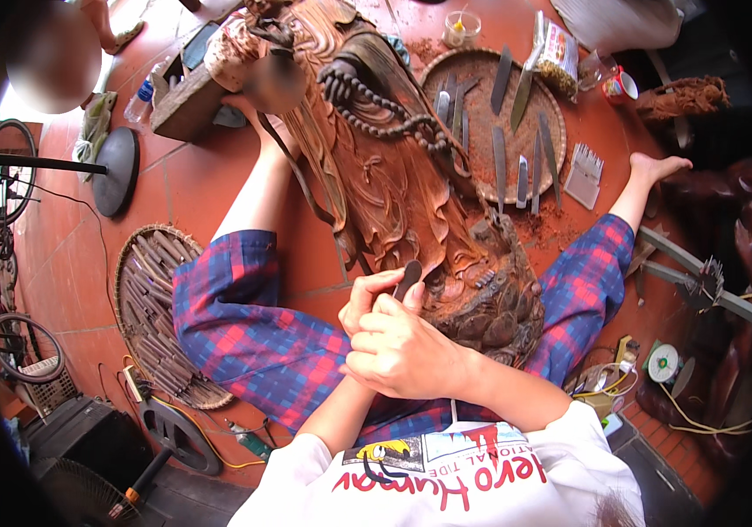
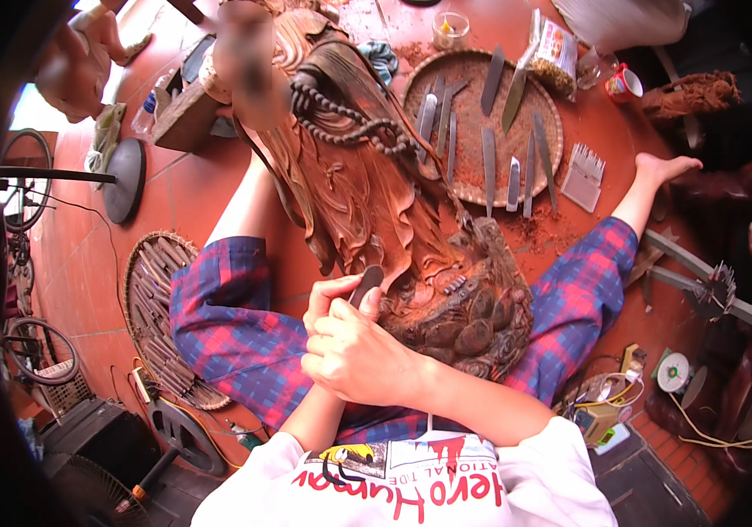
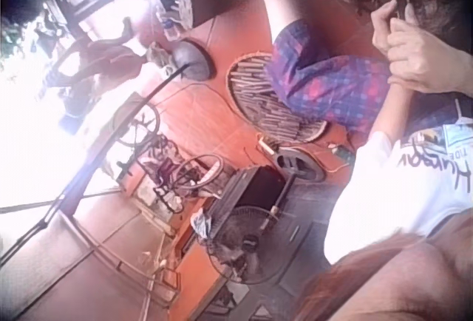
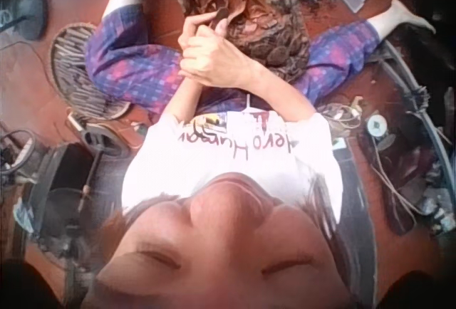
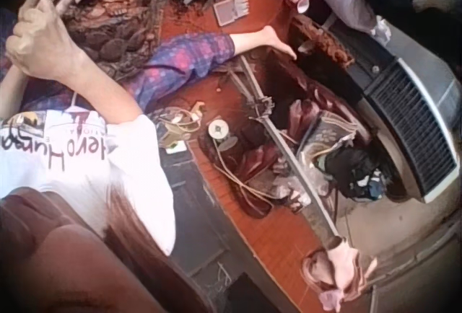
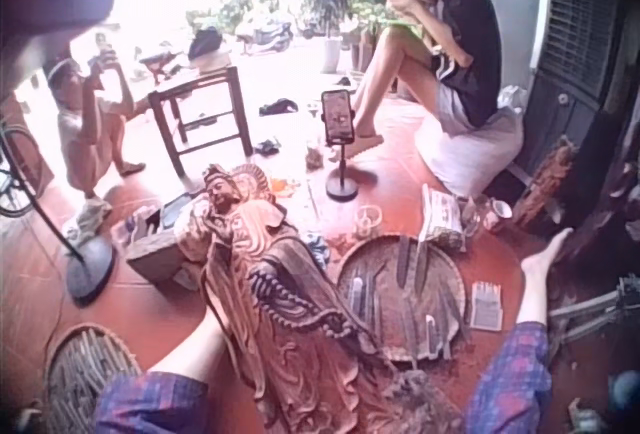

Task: The person sits on the floor and carves a large, intricate wooden sculpture using a small chisel. They hold the sculpture steady with one hand while carefully chipping away wood with the other, focusing on detailed areas of the piece.

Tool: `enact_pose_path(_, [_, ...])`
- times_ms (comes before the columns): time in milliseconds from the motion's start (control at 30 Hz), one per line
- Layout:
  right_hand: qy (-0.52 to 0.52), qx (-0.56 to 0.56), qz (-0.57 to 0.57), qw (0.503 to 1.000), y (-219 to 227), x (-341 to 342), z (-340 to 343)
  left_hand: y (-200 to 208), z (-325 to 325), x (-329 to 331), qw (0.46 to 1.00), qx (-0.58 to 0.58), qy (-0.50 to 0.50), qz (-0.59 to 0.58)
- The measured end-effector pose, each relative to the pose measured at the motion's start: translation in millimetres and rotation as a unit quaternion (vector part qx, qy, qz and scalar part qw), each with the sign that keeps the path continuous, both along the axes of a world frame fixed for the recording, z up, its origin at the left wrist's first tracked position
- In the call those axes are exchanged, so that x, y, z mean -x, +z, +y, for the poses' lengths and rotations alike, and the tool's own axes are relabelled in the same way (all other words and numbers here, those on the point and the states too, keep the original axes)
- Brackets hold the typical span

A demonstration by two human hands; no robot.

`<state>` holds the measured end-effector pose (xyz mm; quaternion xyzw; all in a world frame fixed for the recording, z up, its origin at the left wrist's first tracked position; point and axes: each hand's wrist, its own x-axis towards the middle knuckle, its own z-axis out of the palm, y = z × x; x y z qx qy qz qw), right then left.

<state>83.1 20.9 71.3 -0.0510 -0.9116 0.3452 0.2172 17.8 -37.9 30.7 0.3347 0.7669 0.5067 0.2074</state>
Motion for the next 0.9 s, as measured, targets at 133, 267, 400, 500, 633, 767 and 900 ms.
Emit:
enact_pose_path(133, [-0.011, -0.001, 0.006, 1.000, -5, 6, -2, -18, 6, 11, 0.988, -0.152, -0.030, 0.003])
enact_pose_path(267, [-0.033, 0.040, 0.020, 0.998, -4, 3, 2, -6, 9, 15, 0.990, -0.047, -0.057, 0.118])
enact_pose_path(400, [-0.028, 0.050, 0.000, 0.998, -2, -1, 7, -10, 14, 16, 0.986, -0.065, -0.068, 0.139])
enact_pose_path(500, [-0.018, 0.085, 0.013, 0.996, -8, -5, 16, -14, 19, 19, 0.984, -0.065, -0.095, 0.137])
enact_pose_path(633, [-0.034, 0.076, -0.003, 0.997, -13, -5, 13, -25, 19, 20, 0.987, -0.081, -0.092, 0.107])
enact_pose_path(767, [-0.064, 0.067, -0.008, 0.996, -10, -4, 24, -21, 31, 14, 0.986, -0.066, -0.074, 0.131])
enact_pose_path(900, [-0.065, 0.056, -0.034, 0.996, -15, 0, 16, -31, 25, 13, 0.989, -0.072, -0.063, 0.117])
